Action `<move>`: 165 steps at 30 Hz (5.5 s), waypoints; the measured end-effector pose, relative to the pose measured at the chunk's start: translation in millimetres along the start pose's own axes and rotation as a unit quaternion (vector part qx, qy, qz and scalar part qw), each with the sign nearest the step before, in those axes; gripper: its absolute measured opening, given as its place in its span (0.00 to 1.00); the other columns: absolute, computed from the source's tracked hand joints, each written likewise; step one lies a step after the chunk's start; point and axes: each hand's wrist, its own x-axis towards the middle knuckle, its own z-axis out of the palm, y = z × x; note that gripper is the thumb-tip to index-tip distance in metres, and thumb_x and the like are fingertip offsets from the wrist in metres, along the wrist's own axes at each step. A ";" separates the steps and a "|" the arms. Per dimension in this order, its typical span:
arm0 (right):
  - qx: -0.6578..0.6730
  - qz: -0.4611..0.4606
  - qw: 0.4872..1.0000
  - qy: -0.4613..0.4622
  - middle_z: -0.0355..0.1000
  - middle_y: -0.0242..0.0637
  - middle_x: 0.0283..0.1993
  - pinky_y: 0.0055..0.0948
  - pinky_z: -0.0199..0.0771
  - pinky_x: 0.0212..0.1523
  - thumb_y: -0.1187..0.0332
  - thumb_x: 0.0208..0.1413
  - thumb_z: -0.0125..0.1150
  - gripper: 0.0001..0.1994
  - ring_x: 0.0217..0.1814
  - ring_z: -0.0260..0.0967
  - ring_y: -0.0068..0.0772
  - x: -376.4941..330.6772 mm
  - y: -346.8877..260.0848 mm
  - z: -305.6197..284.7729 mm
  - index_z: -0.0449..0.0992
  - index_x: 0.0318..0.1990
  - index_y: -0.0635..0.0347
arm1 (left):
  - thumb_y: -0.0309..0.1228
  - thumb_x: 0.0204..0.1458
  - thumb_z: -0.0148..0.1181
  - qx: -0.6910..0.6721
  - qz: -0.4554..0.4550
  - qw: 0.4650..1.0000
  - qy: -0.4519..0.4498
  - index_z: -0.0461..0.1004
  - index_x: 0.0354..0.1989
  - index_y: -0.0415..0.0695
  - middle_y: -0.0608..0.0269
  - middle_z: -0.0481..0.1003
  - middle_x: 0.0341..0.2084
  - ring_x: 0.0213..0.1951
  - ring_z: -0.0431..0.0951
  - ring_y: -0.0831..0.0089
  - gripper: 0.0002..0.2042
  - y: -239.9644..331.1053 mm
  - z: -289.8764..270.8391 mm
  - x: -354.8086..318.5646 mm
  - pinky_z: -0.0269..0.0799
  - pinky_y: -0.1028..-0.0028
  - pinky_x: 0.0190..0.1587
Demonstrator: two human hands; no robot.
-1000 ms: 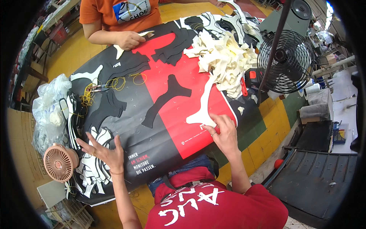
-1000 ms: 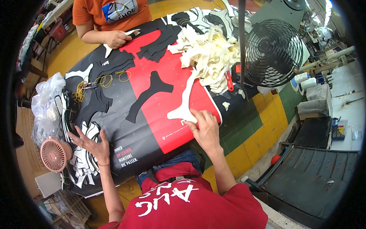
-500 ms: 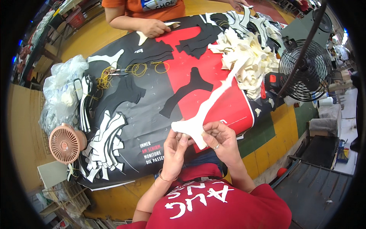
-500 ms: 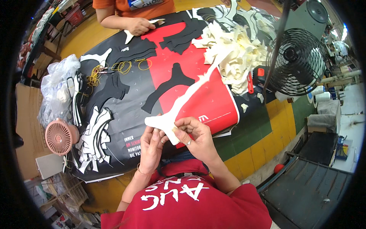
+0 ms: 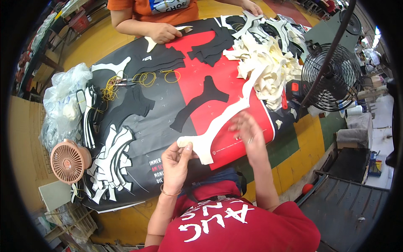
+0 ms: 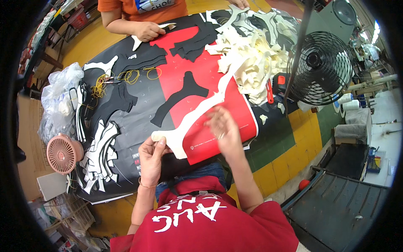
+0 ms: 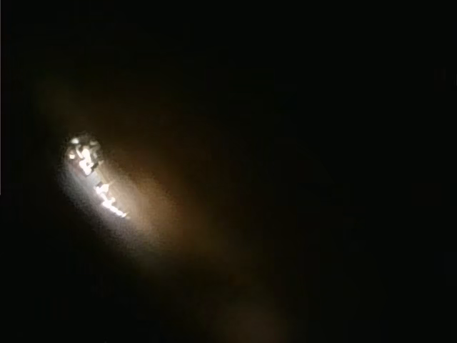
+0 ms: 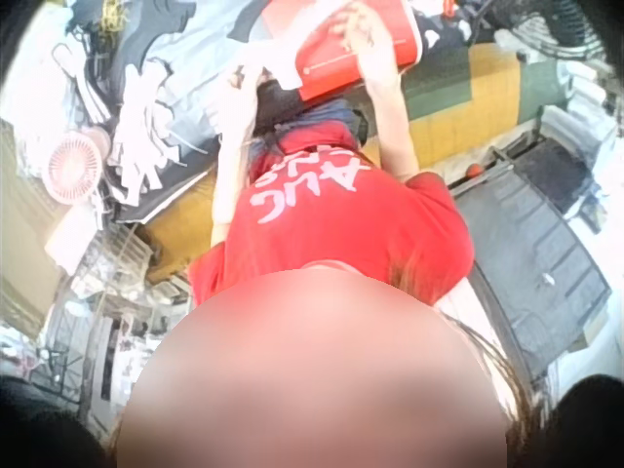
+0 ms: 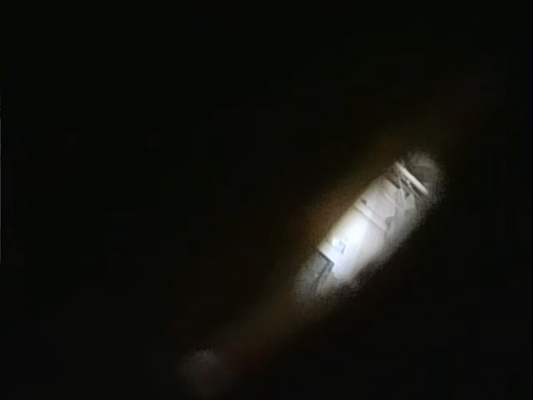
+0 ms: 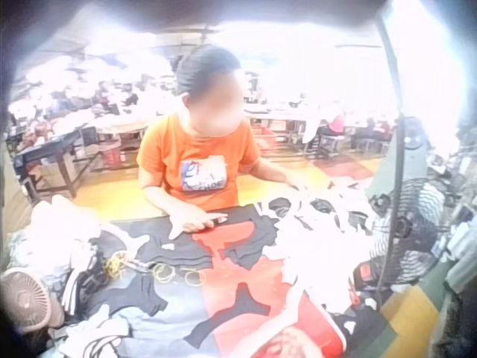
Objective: The person repeatedly picks white fabric pieces and places them onto black fabric pieces on a red and black work surface. They align and press the white pieces into position, then set them aside. The process is repeated for multiple units throughout the clip.
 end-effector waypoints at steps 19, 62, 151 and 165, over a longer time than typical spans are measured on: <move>-0.505 -0.205 0.829 0.126 0.75 0.48 0.51 0.37 0.75 0.51 0.66 0.53 0.73 0.24 0.52 0.74 0.47 12.5 -36.2 -1.5 0.76 0.55 0.67 | 0.25 0.67 0.53 0.056 -0.012 0.998 0.038 0.74 0.56 0.31 0.57 0.81 0.43 0.44 0.81 0.74 0.14 31.7 -19.9 -46.6 0.79 0.72 0.51; 0.004 0.142 0.972 -0.189 0.79 0.33 0.39 0.21 0.74 0.44 0.67 0.72 0.51 0.15 0.41 0.73 0.17 -44.6 11.7 39.3 0.78 0.52 0.71 | 0.17 0.48 0.71 0.384 0.324 0.863 0.055 0.84 0.48 0.42 0.62 0.78 0.27 0.24 0.73 0.78 0.17 0.1 -3.8 -22.5 0.67 0.78 0.27; -0.774 -0.104 0.608 0.143 0.74 0.52 0.50 0.47 0.71 0.52 0.65 0.63 0.57 0.17 0.52 0.72 0.53 46.4 -57.6 -83.1 0.73 0.54 0.68 | 0.29 0.66 0.53 -0.008 0.479 0.869 0.126 0.62 0.59 0.38 0.60 0.67 0.41 0.31 0.67 0.76 0.16 133.0 -157.4 -101.8 0.64 0.75 0.36; -0.683 -0.185 0.681 -0.188 0.56 0.54 0.73 0.54 0.57 0.64 0.47 0.63 0.54 0.31 0.73 0.53 0.56 -0.5 53.3 104.5 0.66 0.68 0.57 | 0.18 0.57 0.61 0.342 0.267 0.857 0.279 0.76 0.49 0.31 0.57 0.80 0.34 0.33 0.80 0.77 0.11 53.1 -69.2 -73.1 0.75 0.79 0.35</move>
